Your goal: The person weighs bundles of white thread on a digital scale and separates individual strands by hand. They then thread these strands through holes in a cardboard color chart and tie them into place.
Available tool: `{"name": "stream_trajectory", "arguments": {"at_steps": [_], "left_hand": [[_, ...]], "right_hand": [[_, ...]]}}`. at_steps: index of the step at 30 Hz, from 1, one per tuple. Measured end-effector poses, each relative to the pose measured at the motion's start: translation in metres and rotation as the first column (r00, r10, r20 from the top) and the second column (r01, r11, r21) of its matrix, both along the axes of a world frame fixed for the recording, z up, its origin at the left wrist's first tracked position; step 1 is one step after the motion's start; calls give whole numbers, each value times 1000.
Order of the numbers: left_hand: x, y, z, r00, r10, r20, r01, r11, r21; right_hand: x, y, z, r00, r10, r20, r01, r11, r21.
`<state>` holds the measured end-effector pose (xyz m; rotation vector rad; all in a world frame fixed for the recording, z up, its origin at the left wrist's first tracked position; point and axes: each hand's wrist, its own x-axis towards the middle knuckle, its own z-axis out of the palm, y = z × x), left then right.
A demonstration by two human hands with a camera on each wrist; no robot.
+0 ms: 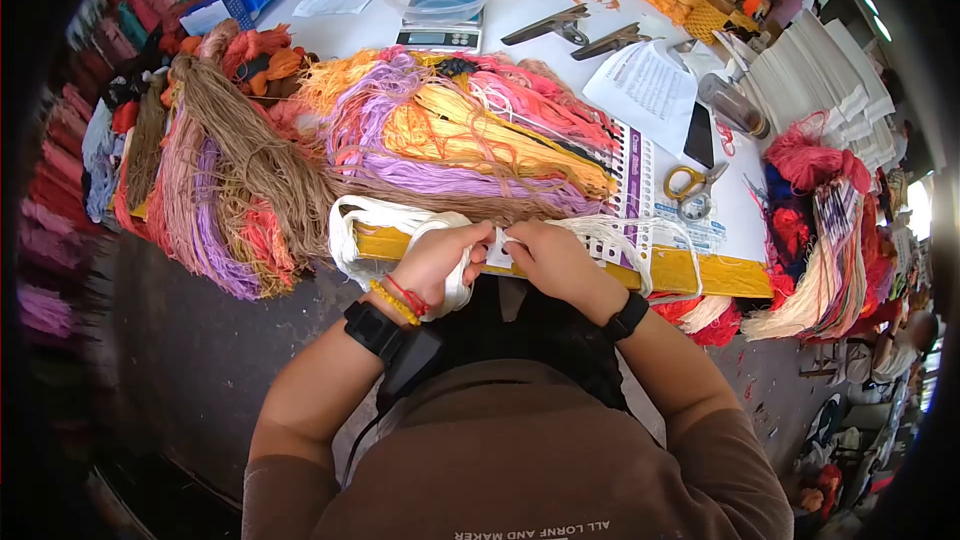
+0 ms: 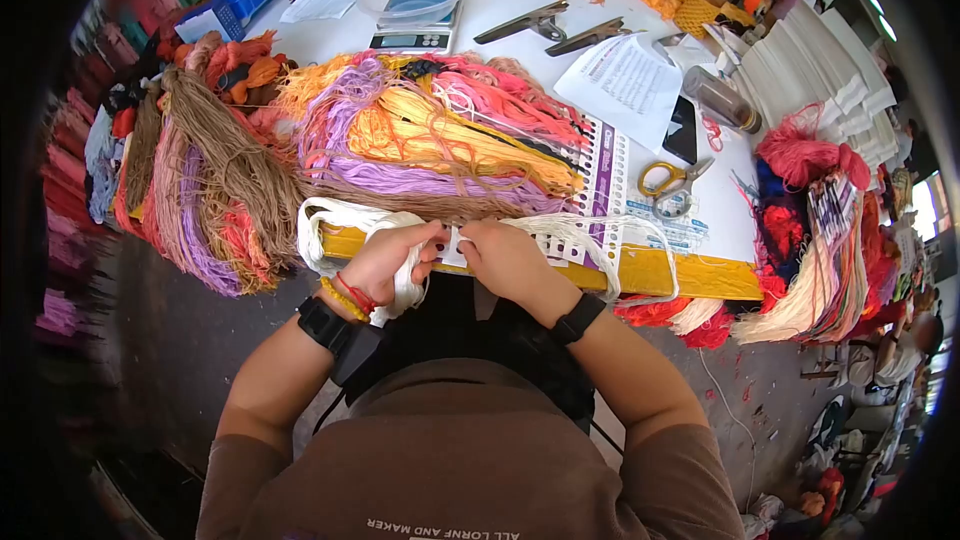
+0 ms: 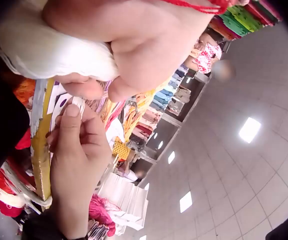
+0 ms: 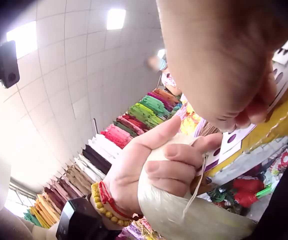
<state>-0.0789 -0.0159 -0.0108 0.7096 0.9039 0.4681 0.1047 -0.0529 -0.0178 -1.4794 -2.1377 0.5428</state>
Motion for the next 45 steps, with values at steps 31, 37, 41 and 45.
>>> {"name": "stream_trajectory", "arguments": {"at_steps": [31, 37, 41, 45], "left_hand": [[35, -15, -12, 969, 131, -209, -76, 965, 251], [32, -8, 2, 799, -16, -601, 358, 816, 454], [-15, 11, -20, 635, 174, -753, 478, 677, 559], [-63, 20, -22, 927, 212, -308, -99, 933, 346]], "right_hand": [[5, 8, 14, 967, -181, -179, 119, 943, -310], [3, 3, 32, 936, -67, 346, 167, 949, -269], [8, 7, 22, 915, -22, 403, 151, 945, -291], [16, 13, 19, 941, 26, 339, 96, 936, -339]]}}
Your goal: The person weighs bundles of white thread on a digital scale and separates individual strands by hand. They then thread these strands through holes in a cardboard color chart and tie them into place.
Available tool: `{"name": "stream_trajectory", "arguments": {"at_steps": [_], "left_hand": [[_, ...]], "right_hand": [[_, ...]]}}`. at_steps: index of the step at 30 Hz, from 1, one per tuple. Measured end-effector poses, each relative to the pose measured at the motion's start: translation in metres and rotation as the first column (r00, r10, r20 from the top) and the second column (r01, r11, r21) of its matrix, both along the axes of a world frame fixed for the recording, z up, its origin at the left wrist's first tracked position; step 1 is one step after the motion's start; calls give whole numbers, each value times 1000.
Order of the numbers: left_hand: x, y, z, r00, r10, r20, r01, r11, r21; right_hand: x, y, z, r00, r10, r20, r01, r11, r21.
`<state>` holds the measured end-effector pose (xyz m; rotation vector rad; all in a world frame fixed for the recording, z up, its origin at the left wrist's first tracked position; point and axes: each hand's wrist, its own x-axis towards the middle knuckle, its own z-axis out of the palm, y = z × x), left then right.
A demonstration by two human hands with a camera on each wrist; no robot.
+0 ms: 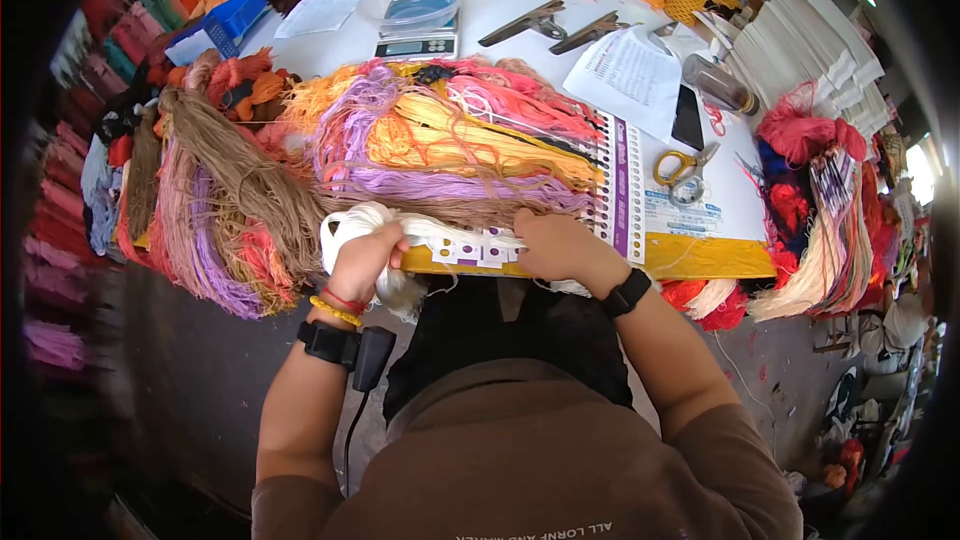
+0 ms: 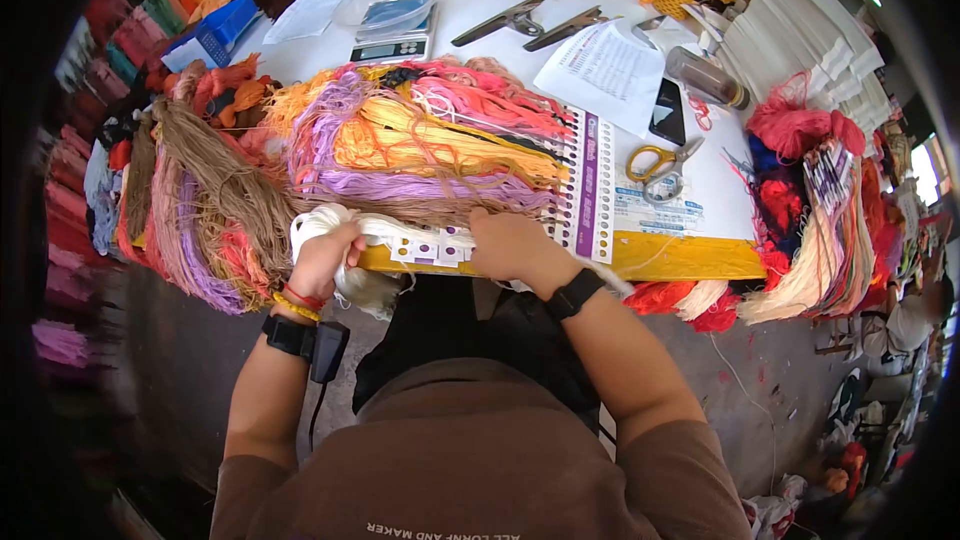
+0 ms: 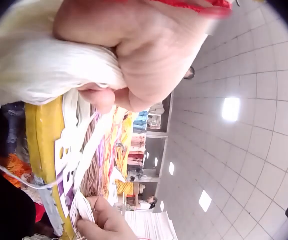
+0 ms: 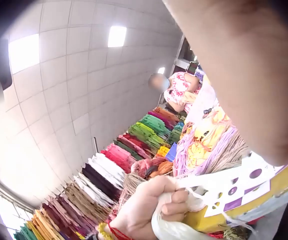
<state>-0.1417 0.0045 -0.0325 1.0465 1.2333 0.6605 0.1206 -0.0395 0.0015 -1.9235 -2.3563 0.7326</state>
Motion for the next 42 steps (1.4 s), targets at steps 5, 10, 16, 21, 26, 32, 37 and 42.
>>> {"name": "stream_trajectory", "arguments": {"at_steps": [5, 10, 16, 21, 26, 32, 37, 42], "left_hand": [[-9, -8, 6, 983, -105, 150, 111, 993, -35], [1, -11, 4, 993, -69, 95, 72, 997, -35], [4, -18, 12, 998, -20, 62, 25, 997, -76], [10, -25, 22, 953, -40, 302, 83, 988, -132], [7, -27, 19, 873, -55, 484, 170, 965, -197], [13, -29, 14, 860, -7, 510, 117, 976, -184], [16, -33, 19, 729, 67, 681, 74, 982, -176], [27, -30, 20, 480, 57, 875, 336, 910, -244]], "right_hand": [[6, 1, 0, 996, -5, -85, 3, 1000, -29], [17, 1, -7, 981, -9, -195, 2, 999, -37], [25, 2, -15, 950, 24, -312, -27, 1000, -7], [26, 3, -17, 950, 37, -311, -34, 999, 15], [25, 3, -14, 946, 14, -325, -21, 1000, -16], [27, 3, -17, 939, 23, -342, -28, 1000, -8], [27, 4, -7, 912, -27, -409, -11, 996, -91], [27, 4, -13, 922, -70, -380, 42, 996, -83]]}}
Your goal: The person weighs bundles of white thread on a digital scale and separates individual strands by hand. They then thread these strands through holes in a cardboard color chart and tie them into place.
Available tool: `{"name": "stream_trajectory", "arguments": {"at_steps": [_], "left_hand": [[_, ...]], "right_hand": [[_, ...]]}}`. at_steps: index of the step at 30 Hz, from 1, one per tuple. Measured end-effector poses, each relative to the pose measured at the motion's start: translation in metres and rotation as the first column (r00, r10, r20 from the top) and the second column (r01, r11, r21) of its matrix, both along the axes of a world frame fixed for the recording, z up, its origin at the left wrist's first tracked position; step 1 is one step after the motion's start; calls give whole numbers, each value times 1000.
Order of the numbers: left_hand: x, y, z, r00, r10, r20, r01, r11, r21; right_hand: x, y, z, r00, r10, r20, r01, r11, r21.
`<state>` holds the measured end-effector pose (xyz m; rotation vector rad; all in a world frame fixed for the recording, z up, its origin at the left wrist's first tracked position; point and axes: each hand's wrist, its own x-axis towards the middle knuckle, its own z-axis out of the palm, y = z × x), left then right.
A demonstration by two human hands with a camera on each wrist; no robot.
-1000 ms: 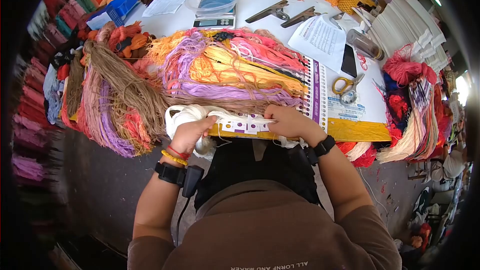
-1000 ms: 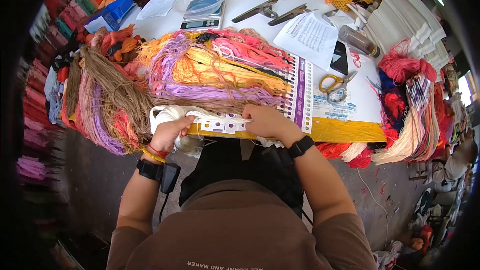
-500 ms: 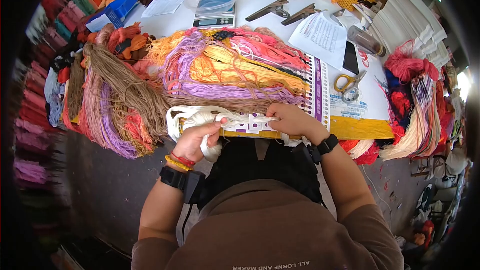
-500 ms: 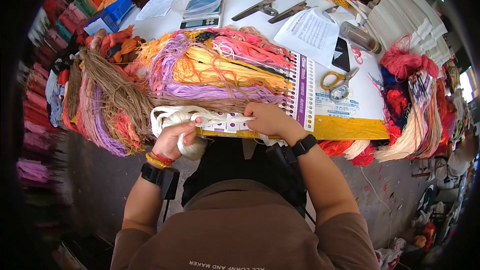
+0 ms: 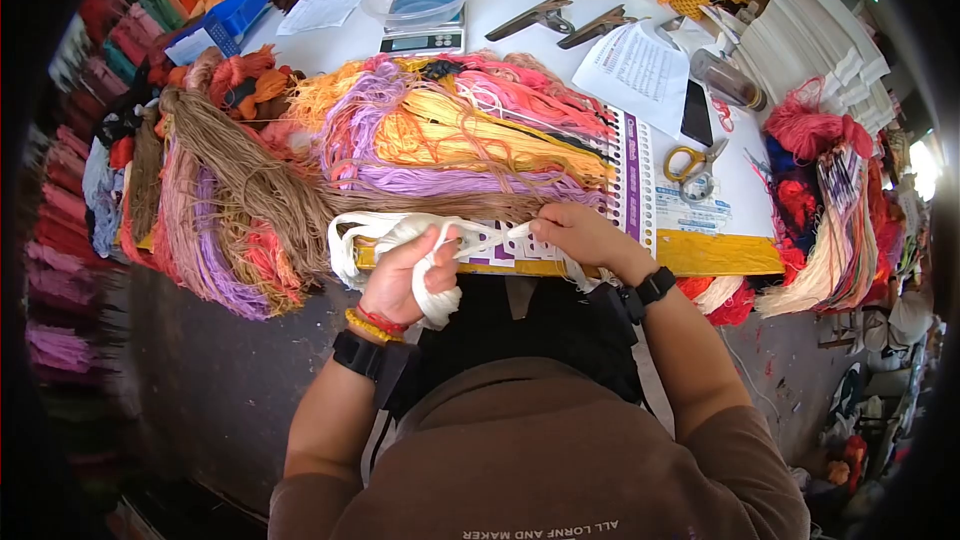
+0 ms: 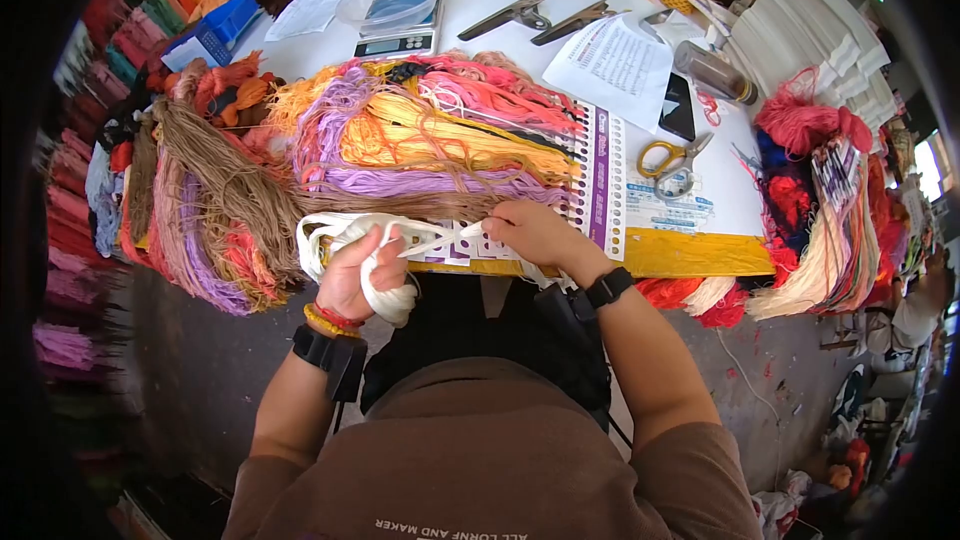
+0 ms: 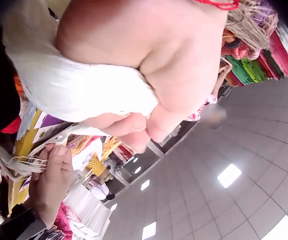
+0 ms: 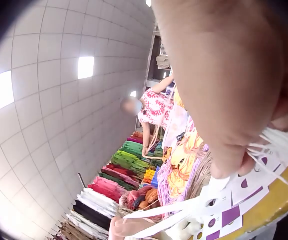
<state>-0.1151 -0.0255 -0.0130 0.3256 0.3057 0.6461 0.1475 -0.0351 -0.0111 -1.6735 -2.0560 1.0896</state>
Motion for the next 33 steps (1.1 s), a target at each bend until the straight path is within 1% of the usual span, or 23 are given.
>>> {"name": "stream_trajectory", "arguments": {"at_steps": [2, 3, 5, 6, 8, 9, 10, 12, 13, 15, 16, 19, 22, 23, 24, 25, 26, 27, 28, 30, 31, 32, 33], "left_hand": [[5, 4, -2, 996, -50, -73, 52, 998, 29], [10, 4, 2, 985, -37, -168, 53, 995, 90], [17, 7, 6, 948, -13, -318, 81, 976, 202], [20, 6, 7, 948, -16, -317, 84, 975, 205], [27, 0, 9, 862, 19, -507, 146, 948, 282], [31, -1, 5, 837, 20, -546, 161, 946, 281], [32, -1, -1, 836, 16, -548, 164, 947, 278], [34, 1, -10, 733, -42, -679, 283, 926, 248], [35, 0, -10, 732, -45, -680, 288, 925, 249], [36, 0, -10, 726, -19, -688, 276, 924, 266], [35, 1, -10, 727, -16, -687, 272, 925, 266], [34, 2, -9, 694, -55, -718, 315, 920, 233], [34, 5, -7, 755, -109, -647, 322, 921, 221], [31, 6, -9, 798, -125, -589, 307, 926, 220], [27, 6, -11, 838, -140, -528, 291, 932, 215], [21, 5, -12, 837, -140, -529, 290, 933, 213], [16, 3, -9, 888, -124, -442, 246, 941, 230], [11, 1, -6, 930, -109, -351, 203, 949, 243], [7, -1, -5, 928, -117, -353, 210, 948, 239], [5, -5, 5, 801, 167, -574, 167, 859, 483], [9, -11, 10, 685, 323, -653, 140, 822, 553], [10, -13, 13, 685, 320, -655, 142, 822, 551], [11, -15, 14, 658, 411, -631, 125, 767, 629]], "right_hand": [[1, -1, -8, 975, -119, -190, 129, 991, 42], [1, -2, -8, 975, -117, -188, 128, 991, 47], [2, -5, -5, 870, -301, -391, 256, 953, -164], [1, -7, -5, 869, -303, -391, 259, 952, -161], [-7, -10, -3, 861, -297, -413, 271, 955, -123], [-18, -16, 3, 905, -219, -364, 253, 966, 48], [-31, -23, 11, 904, -222, -365, 255, 966, 44], [-51, -35, 30, 997, 75, -17, -67, 957, 281], [-54, -41, 32, 997, 70, -18, -62, 957, 282], [-57, -46, 34, 959, 245, 145, -280, 902, 328], [-54, -43, 33, 958, 248, 146, -284, 901, 327], [-40, -21, 22, 997, 4, -82, 36, 880, 474], [-39, -9, -3, 998, 61, -27, -38, 858, 512], [-42, -12, 2, 998, 68, -12, -57, 918, 393], [-42, -10, 2, 998, 68, -14, -57, 918, 393], [-41, -7, -1, 994, 42, -100, -8, 950, 311], [-39, -4, -4, 983, 7, -183, 34, 975, 220], [-35, 2, -13, 927, -75, -367, 114, 990, 85], [-31, 3, -19, 926, -82, -369, 120, 989, 81], [-27, 3, -19, 906, -237, -351, 255, 967, 5], [-30, 0, -19, 949, -180, -260, 236, 950, 206], [-34, -3, -18, 948, -182, -260, 238, 949, 204], [-39, -5, -16, 974, -167, -153, 207, 928, 308]]}}
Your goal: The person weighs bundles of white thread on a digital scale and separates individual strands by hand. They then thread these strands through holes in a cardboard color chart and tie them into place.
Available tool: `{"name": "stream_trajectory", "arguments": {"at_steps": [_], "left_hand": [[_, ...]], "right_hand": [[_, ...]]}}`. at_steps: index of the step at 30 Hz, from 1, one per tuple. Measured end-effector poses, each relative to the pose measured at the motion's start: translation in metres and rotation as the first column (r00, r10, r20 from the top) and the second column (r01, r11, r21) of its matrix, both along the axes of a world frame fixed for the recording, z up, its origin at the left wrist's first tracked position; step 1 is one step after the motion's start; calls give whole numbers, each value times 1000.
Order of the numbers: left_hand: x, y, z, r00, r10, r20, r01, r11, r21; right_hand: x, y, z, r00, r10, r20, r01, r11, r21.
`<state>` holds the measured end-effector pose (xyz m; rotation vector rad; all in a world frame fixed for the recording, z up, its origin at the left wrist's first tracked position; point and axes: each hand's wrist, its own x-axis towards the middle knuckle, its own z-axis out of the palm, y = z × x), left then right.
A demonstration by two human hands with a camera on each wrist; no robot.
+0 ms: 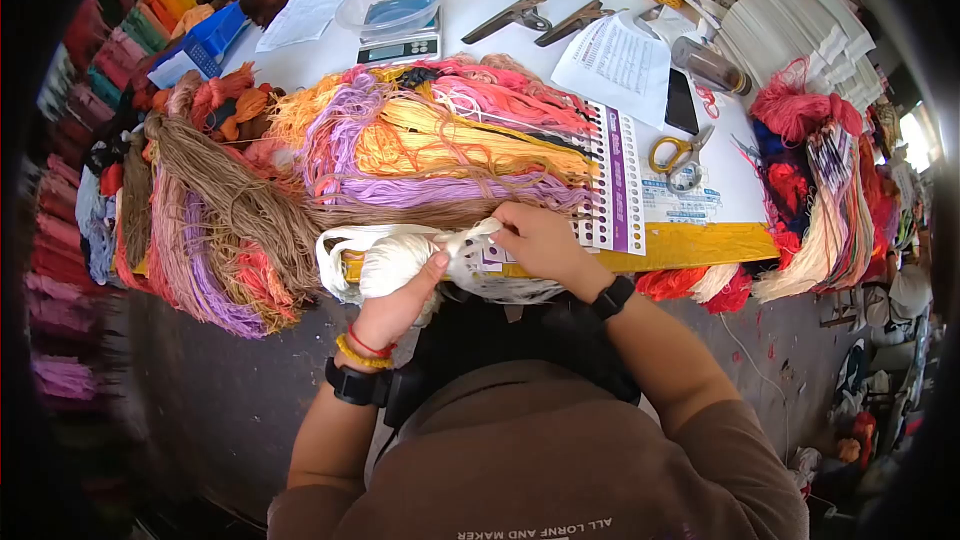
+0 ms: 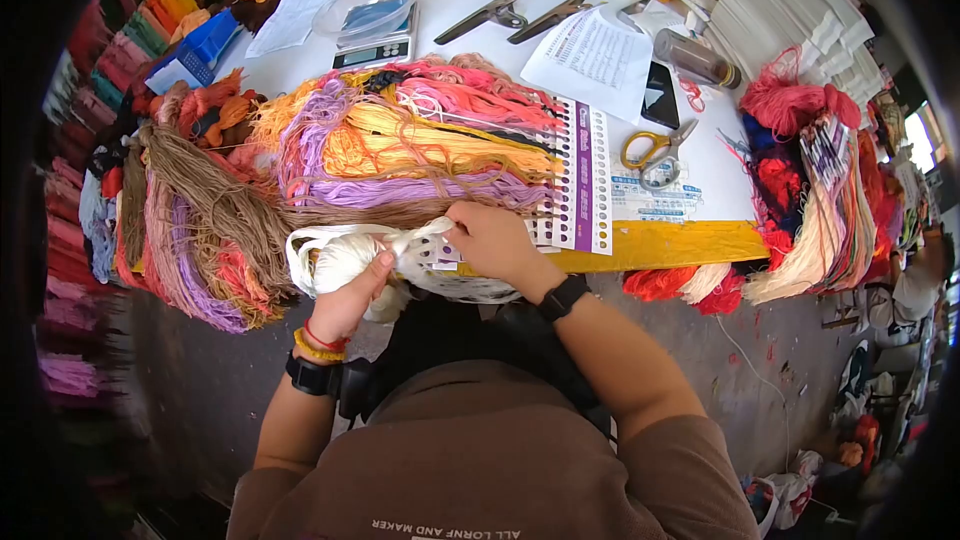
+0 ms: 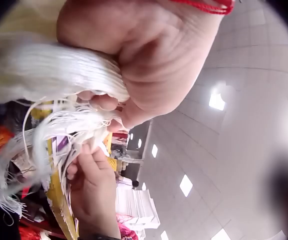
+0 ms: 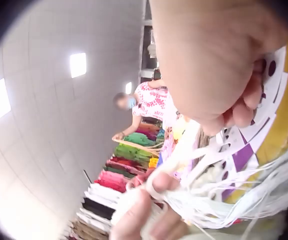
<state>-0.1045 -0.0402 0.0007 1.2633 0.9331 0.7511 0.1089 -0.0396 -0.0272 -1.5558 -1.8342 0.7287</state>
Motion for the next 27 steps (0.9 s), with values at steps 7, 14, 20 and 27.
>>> {"name": "stream_trajectory", "arguments": {"at_steps": [7, 14, 20, 27], "left_hand": [[-48, -7, 10, 904, 47, 424, 72, 963, -260], [-187, 27, 58, 733, 461, 500, -414, 886, -210], [-172, 46, 73, 584, 810, 55, -762, 523, 382], [5, 42, -13, 948, -85, -306, 173, 946, 273]], "right_hand": [[-8, 0, -1, 981, -9, 193, -10, 995, 97], [-12, 0, -1, 974, -35, 225, 9, 993, 115], [-4, -2, 3, 999, 25, -23, -23, 995, 97], [4, 2, 16, 794, 74, -603, -266, 935, -236]]}}
